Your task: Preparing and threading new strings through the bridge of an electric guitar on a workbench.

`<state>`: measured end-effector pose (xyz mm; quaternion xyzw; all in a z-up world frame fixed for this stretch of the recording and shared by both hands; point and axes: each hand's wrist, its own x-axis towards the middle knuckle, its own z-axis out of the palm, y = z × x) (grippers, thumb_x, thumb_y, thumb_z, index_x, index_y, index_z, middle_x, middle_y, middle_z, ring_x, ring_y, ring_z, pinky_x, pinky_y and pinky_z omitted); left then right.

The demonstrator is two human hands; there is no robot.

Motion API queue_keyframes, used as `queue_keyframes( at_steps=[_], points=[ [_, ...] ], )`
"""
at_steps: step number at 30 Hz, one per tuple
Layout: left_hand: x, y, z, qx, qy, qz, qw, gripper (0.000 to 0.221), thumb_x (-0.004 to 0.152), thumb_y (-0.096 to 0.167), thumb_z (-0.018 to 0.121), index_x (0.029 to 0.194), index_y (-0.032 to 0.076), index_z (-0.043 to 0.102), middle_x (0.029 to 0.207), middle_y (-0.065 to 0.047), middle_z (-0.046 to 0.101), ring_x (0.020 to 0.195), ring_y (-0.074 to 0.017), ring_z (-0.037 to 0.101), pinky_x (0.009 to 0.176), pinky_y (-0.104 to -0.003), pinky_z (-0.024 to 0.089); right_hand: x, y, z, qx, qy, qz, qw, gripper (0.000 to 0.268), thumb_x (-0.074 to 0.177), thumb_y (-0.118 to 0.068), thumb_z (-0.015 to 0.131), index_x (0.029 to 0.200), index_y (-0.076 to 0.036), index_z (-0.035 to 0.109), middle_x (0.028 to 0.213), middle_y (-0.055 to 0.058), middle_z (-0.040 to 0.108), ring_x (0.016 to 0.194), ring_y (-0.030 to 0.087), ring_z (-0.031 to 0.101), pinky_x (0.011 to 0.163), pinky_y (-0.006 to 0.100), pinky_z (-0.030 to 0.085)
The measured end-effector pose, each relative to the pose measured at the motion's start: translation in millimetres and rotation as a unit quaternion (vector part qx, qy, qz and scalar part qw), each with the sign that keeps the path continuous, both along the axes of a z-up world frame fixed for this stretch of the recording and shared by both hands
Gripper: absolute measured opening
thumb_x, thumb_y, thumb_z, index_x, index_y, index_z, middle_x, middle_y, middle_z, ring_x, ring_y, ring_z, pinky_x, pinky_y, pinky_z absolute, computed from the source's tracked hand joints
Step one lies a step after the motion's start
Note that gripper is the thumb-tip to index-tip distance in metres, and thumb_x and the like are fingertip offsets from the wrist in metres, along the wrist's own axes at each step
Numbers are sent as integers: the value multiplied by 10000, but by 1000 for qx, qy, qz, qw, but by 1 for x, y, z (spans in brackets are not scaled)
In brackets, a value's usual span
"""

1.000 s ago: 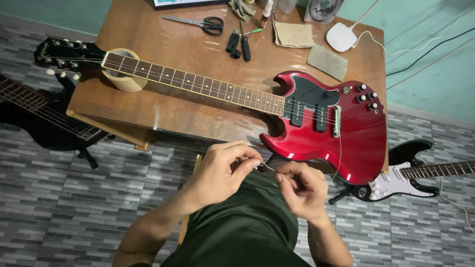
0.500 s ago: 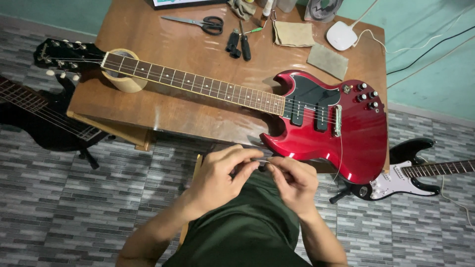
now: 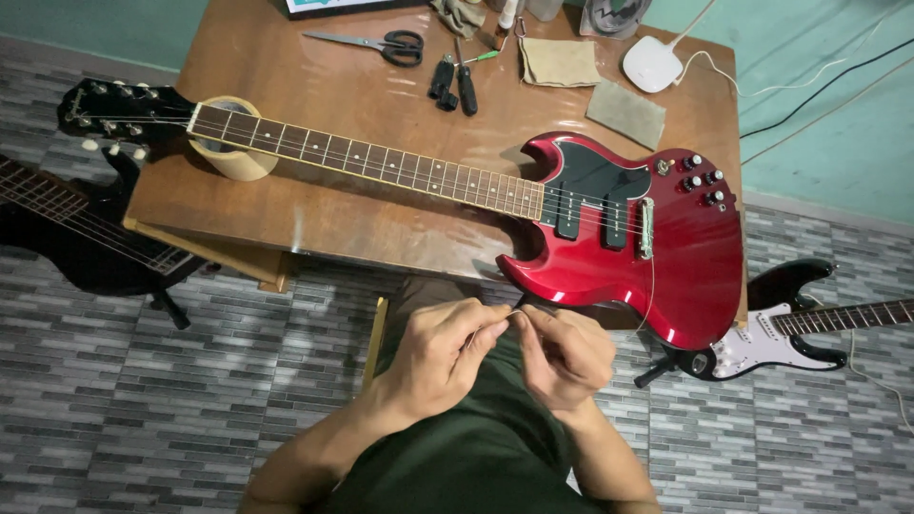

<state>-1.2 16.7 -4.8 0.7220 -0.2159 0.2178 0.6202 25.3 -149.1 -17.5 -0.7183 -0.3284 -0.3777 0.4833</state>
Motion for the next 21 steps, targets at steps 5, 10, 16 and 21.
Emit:
queue_keyframes(
  at_steps=[5, 10, 16, 21],
  points=[
    [5, 18, -2, -50, 53, 16, 997, 142, 970, 82, 633, 891, 43, 744, 626, -94, 698, 584, -276, 711, 548, -357, 566, 0, 8, 5, -16, 90, 3, 996, 33, 837, 19, 787, 868, 31, 792, 441, 62, 493, 347, 195, 439, 389, 317, 396],
    [35, 97, -24, -129, 90, 151, 976, 232, 1076, 59, 546, 900, 94, 693, 700, -56, 692, 651, -204, 664, 720, -308, 557, -3, -5, -2, -108, 182, 80, 974, 92, 914, -24, 679, 944, 20, 754, 660, 185, 661, 534, 435, 640, 457, 450, 506],
    [91, 218, -131, -335, 142, 257, 895, 84, 1161, 105, 562, 1098, 144, 522, 910, -124, 691, 689, -170, 639, 529, -244, 442, 1, -22, -49, -361, 198, -12, 911, 102, 938, -38, 591, 1037, -50, 615, 793, 93, 575, 661, 328, 557, 584, 435, 428],
    [127, 281, -192, -370, 173, 460, 789, 126, 1042, 39, 526, 1091, 155, 517, 974, -73, 716, 701, -140, 789, 589, -216, 597, 11, -41, -55, -396, 69, -268, 876, 366, 892, -167, 622, 1249, -171, 702, 906, 45, 562, 831, 290, 477, 714, 414, 346]
  ],
)
